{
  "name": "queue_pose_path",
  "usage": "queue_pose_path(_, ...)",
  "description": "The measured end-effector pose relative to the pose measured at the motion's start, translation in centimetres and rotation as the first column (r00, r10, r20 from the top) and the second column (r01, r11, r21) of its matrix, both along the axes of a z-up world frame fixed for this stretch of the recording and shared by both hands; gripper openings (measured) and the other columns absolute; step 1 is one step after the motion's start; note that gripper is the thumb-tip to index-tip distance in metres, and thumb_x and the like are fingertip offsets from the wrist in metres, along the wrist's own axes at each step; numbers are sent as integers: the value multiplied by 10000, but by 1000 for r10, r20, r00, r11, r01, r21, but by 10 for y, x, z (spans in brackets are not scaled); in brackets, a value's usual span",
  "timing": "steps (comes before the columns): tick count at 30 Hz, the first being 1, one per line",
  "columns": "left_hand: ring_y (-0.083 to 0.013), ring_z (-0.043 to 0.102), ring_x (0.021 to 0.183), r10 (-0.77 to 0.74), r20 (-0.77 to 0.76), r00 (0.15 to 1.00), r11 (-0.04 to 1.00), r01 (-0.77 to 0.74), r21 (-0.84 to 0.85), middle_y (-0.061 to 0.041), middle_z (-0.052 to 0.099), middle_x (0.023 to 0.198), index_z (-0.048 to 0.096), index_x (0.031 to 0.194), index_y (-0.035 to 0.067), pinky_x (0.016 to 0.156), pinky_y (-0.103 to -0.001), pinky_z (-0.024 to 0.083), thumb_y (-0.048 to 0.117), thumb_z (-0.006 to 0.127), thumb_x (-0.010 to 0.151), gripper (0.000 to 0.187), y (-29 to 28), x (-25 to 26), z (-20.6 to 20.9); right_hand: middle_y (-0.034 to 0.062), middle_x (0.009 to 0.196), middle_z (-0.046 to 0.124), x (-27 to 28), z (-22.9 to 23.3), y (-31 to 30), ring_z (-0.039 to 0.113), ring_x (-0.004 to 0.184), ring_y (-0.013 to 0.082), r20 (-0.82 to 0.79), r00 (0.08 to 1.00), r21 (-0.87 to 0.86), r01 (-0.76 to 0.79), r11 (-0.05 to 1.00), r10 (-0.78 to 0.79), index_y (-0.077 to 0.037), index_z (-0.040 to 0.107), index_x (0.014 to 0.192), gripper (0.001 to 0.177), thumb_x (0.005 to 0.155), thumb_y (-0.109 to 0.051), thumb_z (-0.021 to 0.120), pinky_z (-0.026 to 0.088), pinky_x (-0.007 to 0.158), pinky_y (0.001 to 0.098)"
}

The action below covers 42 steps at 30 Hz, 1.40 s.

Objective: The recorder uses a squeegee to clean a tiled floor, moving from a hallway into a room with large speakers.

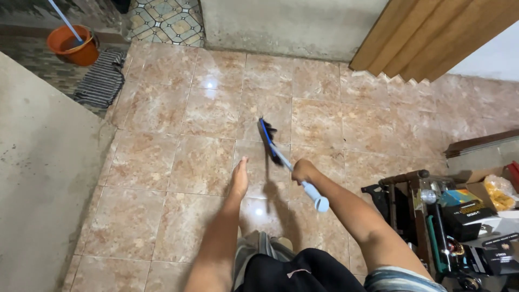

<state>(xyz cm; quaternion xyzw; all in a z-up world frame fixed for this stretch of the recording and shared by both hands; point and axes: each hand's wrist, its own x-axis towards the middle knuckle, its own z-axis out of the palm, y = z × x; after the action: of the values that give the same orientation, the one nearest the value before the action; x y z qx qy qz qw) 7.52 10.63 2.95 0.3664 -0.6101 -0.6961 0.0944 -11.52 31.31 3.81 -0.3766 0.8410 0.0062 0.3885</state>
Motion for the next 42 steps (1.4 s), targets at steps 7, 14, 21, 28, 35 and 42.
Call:
queue_pose_path(7, -243, 493, 1428, 58, -52, 997, 998, -57, 6, -144, 590, 1482, 595, 1395, 5, 1187, -335, 315, 487, 375, 1053, 630, 9, 7, -13, 127, 690, 728, 64, 21, -11, 665, 511, 186, 508, 735, -86, 562, 823, -449, 40, 771, 911, 163, 784, -54, 731, 541, 464, 361)
queue_pose_path(14, -243, 490, 1421, 53, 24, 998, 996, -51, -69, -149, 592, 1472, 615, 1383, 0, 1181, -338, 315, 463, 373, 1045, 622, 24, 15, -6, 94, 749, 744, 130, -19, -17, 672, 555, 149, 625, 725, -34, 396, 918, -289, -6, 784, 1029, 260, 785, -47, 707, 556, 493, 336)
queue_pose_path(21, -247, 485, 1432, 48, -23, 999, 998, -49, -37, -154, 585, 1482, 604, 1385, -16, 1193, -328, 305, 466, 390, 1053, 623, 45, 10, -35, 91, 731, 741, 70, -14, 50, 667, 539, 152, 551, 672, 89, 541, 836, -494, -44, 808, 993, 236, 818, -122, 669, 542, 469, 330)
queue_pose_path(28, -244, 503, 1418, 12, 13, 1000, 999, -13, 32, -144, 599, 1465, 611, 1377, -12, 1179, -334, 327, 467, 392, 1044, 623, 91, -10, -29, 140, 669, 724, -30, -29, 123, 667, 511, 216, 425, 706, 53, 606, 794, -567, 42, 791, 878, 171, 770, -71, 722, 532, 454, 388)
queue_pose_path(35, -252, 490, 1422, -25, -22, 999, 999, 24, -42, -160, 588, 1473, 613, 1376, -11, 1188, -338, 310, 455, 373, 1051, 617, 112, -23, -15, 184, 673, 728, -21, 32, 128, 726, 555, 240, 125, 851, -76, 521, 850, -510, 87, 767, 823, 201, 767, -105, 749, 578, 552, 356)
queue_pose_path(42, -251, 486, 1421, 17, -31, 999, 1000, -17, -9, -153, 582, 1478, 603, 1379, -8, 1187, -338, 306, 463, 371, 1045, 622, 121, -10, -6, 127, 734, 744, 34, 23, 108, 675, 546, 174, 476, 770, -107, 529, 842, -424, 30, 777, 987, 237, 774, -66, 736, 555, 500, 339)
